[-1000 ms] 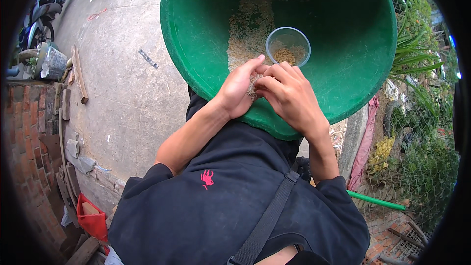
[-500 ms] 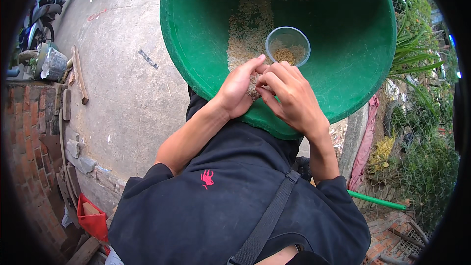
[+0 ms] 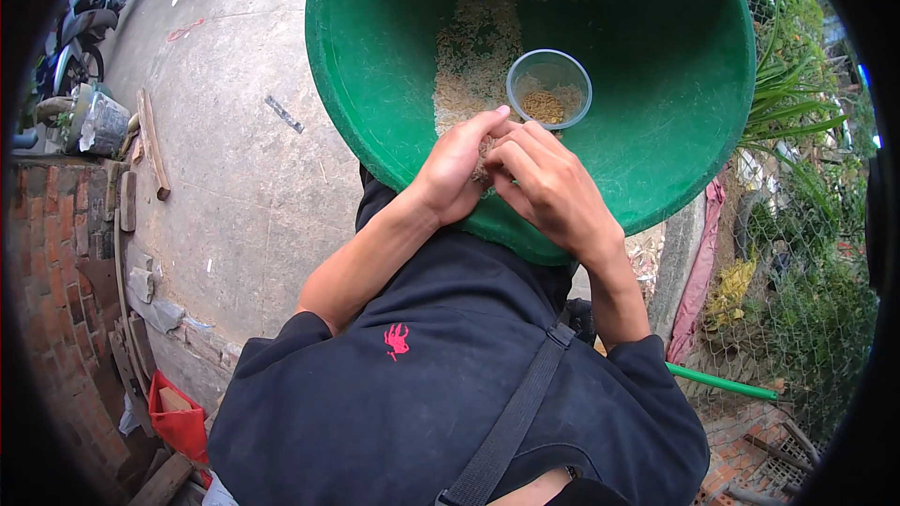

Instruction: Manual sorting of rice grains in a large basin to remove impurities.

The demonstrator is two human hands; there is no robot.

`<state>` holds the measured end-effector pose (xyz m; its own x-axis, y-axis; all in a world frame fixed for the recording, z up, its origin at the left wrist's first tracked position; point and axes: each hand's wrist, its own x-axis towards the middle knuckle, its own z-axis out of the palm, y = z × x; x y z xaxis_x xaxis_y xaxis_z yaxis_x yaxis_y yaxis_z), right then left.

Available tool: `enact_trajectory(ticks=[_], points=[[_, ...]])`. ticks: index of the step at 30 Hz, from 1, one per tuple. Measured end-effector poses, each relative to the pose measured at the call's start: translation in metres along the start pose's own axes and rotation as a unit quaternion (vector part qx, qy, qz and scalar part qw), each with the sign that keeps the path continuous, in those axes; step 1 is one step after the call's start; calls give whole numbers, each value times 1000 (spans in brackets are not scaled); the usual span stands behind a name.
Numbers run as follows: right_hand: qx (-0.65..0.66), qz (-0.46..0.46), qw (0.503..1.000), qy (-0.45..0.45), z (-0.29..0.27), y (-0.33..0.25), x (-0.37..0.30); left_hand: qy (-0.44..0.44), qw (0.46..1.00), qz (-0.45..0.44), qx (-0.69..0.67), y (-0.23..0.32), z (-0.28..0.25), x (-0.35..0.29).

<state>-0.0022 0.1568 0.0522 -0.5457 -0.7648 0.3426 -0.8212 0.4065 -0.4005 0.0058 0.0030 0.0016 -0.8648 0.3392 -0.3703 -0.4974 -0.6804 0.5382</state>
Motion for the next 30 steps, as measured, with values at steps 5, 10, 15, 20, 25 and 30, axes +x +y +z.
enact_trajectory(ticks=[5, 10, 15, 20, 25, 30], points=[[-22, 64, 983, 170, -20, 4, 7, 25, 999, 25, 10, 3, 8, -4], [-141, 135, 952, 237, -30, 14, 11, -61, 998, 1, 32, 7, 4, -1], [-9, 101, 986, 134, -19, 5, 7, -17, 1000, 7, -1, 2, 4, -2], [12, 26, 1000, -11, -7, -2, 3, 8, 1000, 4, -9, 2, -6, -2], [-9, 29, 999, -32, -1, -2, 3, 7, 1000, -6, -22, 2, -2, -2], [-28, 41, 998, -31, 5, -4, 4, 11, 1000, -5, -20, -2, -10, 3]])
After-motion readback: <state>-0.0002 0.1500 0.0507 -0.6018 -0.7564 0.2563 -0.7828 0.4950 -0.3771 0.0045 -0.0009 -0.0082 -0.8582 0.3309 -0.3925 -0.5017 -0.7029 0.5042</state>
